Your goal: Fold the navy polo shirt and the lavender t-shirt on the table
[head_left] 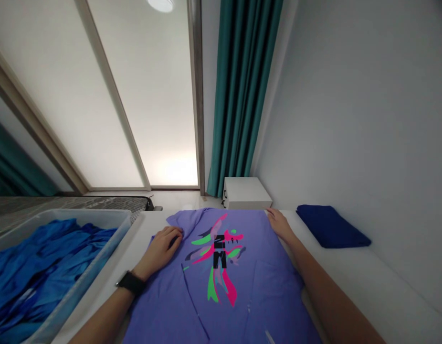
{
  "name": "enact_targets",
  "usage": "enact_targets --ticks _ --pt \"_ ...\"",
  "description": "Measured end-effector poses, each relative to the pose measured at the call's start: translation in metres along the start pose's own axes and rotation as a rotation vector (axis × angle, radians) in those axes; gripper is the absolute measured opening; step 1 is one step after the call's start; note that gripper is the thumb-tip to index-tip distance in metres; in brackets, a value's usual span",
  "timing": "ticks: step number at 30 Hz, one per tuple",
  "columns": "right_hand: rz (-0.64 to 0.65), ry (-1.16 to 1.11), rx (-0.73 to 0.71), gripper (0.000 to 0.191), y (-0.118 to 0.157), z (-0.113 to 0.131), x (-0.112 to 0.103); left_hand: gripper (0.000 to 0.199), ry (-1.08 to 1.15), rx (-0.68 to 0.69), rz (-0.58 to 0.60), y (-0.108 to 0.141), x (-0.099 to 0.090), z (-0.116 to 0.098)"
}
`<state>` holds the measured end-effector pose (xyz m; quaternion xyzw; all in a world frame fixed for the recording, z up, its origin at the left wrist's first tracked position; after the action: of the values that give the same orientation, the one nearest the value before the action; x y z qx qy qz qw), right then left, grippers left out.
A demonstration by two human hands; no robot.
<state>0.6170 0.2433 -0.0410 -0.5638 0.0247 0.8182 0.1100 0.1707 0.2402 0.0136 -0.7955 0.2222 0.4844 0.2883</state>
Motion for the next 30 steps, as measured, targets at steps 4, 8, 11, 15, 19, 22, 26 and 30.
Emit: enact_targets --ticks 4,8,11,15,19,22,26,30 --pt "0.007 0.025 -0.017 0.042 -0.007 0.008 0.004 0.028 -0.006 -0.005 -0.007 0.0 0.0 0.002" --pt "0.029 0.026 0.019 0.031 -0.02 0.011 0.005 0.029 -0.003 -0.012 0.01 0.0 0.002 0.003" --pt "0.038 0.009 0.069 0.023 -0.028 0.011 0.003 0.029 0.0 -0.016 0.009 0.0 0.001 0.003" --pt "-0.002 -0.009 0.12 0.02 -0.031 0.013 0.0 0.028 0.009 -0.018 0.003 0.001 0.0 0.002" --pt "-0.079 -0.041 0.096 0.02 -0.025 0.022 -0.011 0.028 0.016 -0.02 0.011 0.0 0.001 0.002" --pt "-0.131 -0.07 0.004 0.021 -0.014 0.032 -0.027 0.027 0.021 -0.015 0.013 0.0 0.002 0.003" --pt "-0.171 -0.101 -0.16 0.017 0.023 0.052 -0.048 0.027 0.017 -0.015 0.008 0.0 0.002 0.003" --pt "-0.222 -0.087 -0.364 0.015 0.081 0.082 -0.058 0.026 0.009 -0.01 -0.006 0.0 0.002 0.004"
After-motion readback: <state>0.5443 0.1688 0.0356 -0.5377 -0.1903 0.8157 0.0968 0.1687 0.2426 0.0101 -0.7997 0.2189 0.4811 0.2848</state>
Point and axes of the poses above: each hand's wrist, its own y-axis away from the middle knuckle, its own x-axis out of the palm, z = x × y, the point moved 8 cm from there along -y, towards the middle knuckle, and after that the axes turned 8 degrees about z, right-handed, at the moved point
